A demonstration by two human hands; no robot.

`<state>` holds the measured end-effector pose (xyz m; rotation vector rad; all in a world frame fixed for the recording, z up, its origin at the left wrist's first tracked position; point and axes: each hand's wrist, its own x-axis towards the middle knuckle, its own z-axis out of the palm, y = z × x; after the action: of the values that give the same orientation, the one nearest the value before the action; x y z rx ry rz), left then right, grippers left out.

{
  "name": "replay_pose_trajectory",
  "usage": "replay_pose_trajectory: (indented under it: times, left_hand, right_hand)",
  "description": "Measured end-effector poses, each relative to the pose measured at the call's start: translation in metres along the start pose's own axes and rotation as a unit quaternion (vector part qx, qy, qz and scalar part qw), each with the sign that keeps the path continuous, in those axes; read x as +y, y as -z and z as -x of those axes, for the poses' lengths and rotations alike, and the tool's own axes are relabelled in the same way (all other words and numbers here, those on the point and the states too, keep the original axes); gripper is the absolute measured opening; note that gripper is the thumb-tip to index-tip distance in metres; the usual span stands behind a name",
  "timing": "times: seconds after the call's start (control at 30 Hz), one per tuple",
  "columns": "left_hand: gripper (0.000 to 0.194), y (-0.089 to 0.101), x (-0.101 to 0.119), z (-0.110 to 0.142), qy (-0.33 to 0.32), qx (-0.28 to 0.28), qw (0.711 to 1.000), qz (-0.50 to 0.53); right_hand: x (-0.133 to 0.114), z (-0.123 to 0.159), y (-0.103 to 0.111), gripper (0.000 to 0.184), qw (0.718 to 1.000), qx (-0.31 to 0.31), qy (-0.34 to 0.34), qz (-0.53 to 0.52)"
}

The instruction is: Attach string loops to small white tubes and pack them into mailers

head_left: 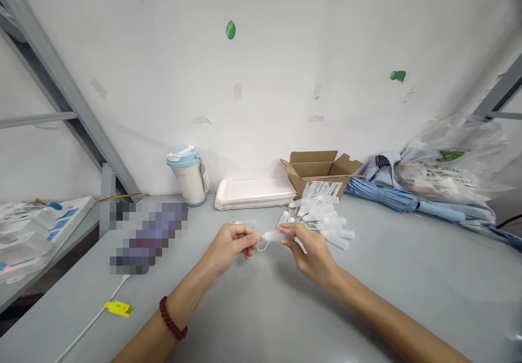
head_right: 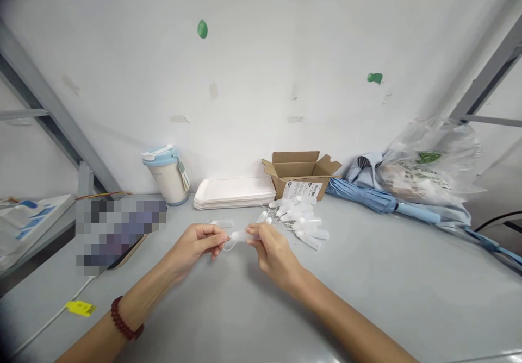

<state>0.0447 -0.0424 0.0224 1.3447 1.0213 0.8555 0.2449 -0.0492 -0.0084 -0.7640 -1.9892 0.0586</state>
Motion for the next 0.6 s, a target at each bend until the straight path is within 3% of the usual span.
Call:
replay_pose_trajectory:
  times: [0.27, 0.43, 0.6]
  left_hand:
    - [0.023, 0.0012, 0.0001, 0.0007, 0.008, -0.008, 1.0, 0.02]
    - [0.031, 0.005, 0.0028, 0.0013, 0.018, -0.014, 0.999, 0.028]
    - [0.03, 0.0044, 0.0032, 0.0014, 0.003, 0.007, 0.998, -0.057]
  right_hand:
    - [-0.0049, 0.0013, -0.002, 0.024, 1.0, 0.0, 0.018, -0.005]
    - [-0.0026, 0.0006, -0.0015, 0.027, 1.0, -0.005, -0.01, -0.013]
    - [-0.0014, -0.0001, -0.0024, 0.024, 1.0, -0.002, -0.006, -0.006]
